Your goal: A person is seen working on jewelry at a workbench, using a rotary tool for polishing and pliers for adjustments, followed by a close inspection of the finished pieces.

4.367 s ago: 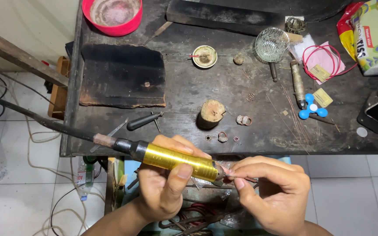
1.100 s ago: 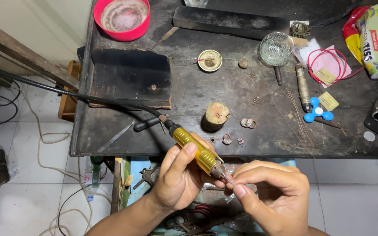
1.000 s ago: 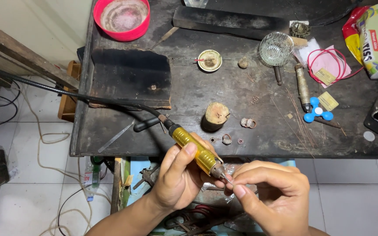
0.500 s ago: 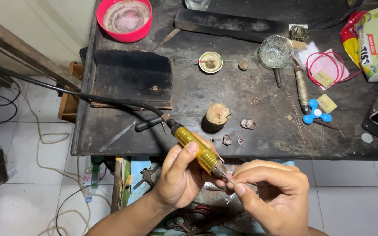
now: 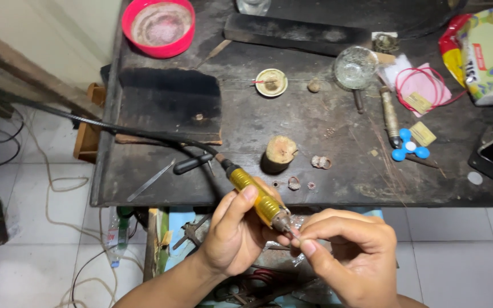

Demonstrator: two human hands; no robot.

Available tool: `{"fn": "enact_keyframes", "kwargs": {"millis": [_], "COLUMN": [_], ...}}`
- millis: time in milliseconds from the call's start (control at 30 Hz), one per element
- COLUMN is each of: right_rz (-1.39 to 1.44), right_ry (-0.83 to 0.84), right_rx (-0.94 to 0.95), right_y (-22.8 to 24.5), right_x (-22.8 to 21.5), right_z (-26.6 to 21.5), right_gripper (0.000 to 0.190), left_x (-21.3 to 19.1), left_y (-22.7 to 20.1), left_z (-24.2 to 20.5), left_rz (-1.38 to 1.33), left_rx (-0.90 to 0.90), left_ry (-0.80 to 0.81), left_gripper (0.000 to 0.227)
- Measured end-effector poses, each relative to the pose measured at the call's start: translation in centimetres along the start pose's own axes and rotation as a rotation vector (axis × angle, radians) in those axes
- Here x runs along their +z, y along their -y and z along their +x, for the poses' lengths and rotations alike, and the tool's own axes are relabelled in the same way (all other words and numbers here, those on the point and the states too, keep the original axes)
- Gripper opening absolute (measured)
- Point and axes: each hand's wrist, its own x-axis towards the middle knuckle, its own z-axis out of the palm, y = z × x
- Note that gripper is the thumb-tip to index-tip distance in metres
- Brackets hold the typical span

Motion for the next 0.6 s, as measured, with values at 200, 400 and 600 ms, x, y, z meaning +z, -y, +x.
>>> {"fn": "enact_keyframes", "kwargs": {"millis": [200, 400, 600], "right_rz": [0.031, 0.016, 0.339], "right_ry": [0.007, -0.063, -0.113], "right_rx": [0.050, 0.125, 0.544], "right_y": [-0.7, -4.3, -6.5], "right_x": [-1.4, -3.8, -4.4], "right_z": [-0.6, -4.4, -8.6], "right_gripper": [0.010, 0.009, 0.036], "left_x": [0.1, -0.1, -0.5], "left_y": [0.5, 2.8, 3.8], "left_z": [0.4, 0.3, -0.2], "left_rz": [0.201, 0.414, 0.700], "left_rx": [0.153, 0.238, 0.332], "left_ry": [0.058, 0.118, 0.159], "left_gripper": [0.030, 0.024, 0.023]}}
